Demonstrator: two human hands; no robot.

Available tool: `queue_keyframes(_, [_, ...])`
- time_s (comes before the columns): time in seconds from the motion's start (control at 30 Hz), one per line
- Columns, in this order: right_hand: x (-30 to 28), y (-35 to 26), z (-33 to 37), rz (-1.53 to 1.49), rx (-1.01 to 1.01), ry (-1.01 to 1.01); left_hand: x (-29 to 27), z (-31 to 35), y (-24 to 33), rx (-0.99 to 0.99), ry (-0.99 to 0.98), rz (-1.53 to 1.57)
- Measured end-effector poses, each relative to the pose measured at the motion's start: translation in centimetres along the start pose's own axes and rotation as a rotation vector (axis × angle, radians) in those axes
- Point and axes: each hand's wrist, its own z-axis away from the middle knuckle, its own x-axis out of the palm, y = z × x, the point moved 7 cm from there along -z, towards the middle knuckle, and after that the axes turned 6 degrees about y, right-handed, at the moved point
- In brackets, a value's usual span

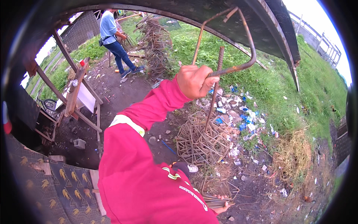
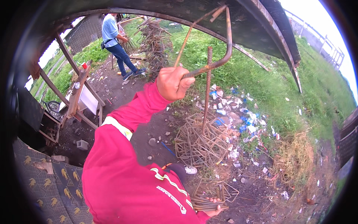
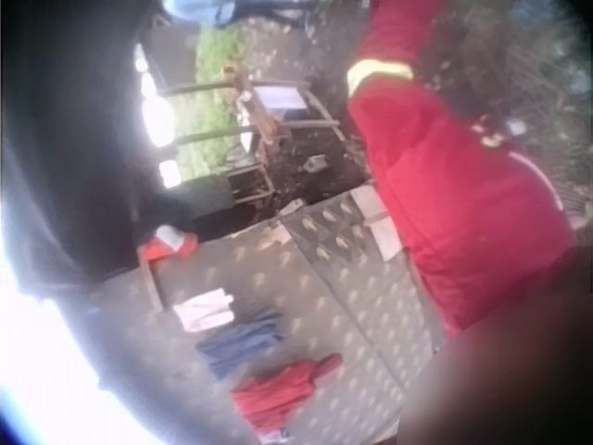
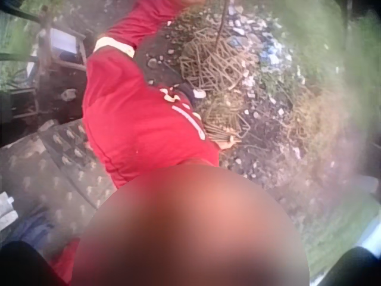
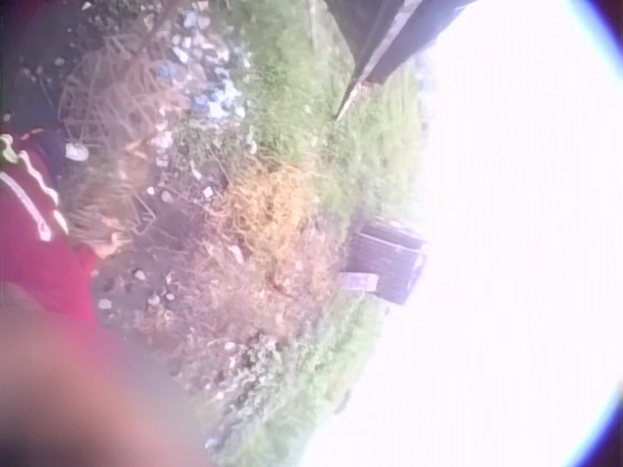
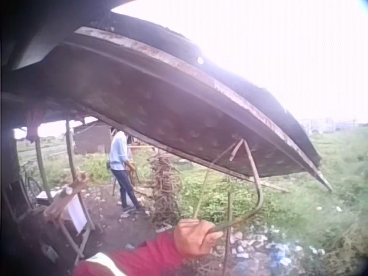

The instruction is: The person uses a long metal rod to separate and gather small U-shaped metal pieces from a mixed pile of scrap on the ground. They repeatedly lift, sort, and stack the pieces by hand into a neat pile while another person works nearby.

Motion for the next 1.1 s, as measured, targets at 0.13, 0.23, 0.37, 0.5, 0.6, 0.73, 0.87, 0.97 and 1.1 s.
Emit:
queue_keyframes(0.13, [-3.0,0.2,1.6,0.021,-0.042,0.079,-2.2,-3.6,3.3,0.167,0.103,0.077])
queue_keyframes(0.23, [-4.3,-0.3,2.8,0.019,-0.063,-0.019,-1.3,-5.0,7.3,0.222,0.050,0.182])
queue_keyframes(0.37, [-7.1,-1.1,4.6,0.052,-0.109,0.155,1.9,-4.1,13.8,0.195,0.021,0.423])
queue_keyframes(0.5, [-8.0,-0.9,6.1,0.066,-0.125,0.221,7.8,1.4,19.2,-0.127,-0.163,0.694])
queue_keyframes(0.6, [-8.7,-0.8,7.1,0.059,-0.145,0.267,13.8,9.3,22.1,-0.549,-0.360,0.986])
queue_keyframes(0.73, [-10.7,-1.1,8.2,0.024,-0.202,0.334,19.1,24.6,30.0,-0.802,-0.866,1.010])
queue_keyframes(0.87, [-13.4,-1.4,9.5,-0.020,-0.272,0.446,18.5,36.7,37.7,-0.703,-1.039,0.972])
queue_keyframes(0.97, [-15.2,-1.2,10.5,-0.056,-0.298,0.526,17.0,42.5,42.2,-0.631,-1.291,0.961])
queue_keyframes(1.1, [-15.7,-0.3,11.8,-0.138,-0.262,0.503,13.0,44.3,46.7,-0.427,-1.320,1.171])
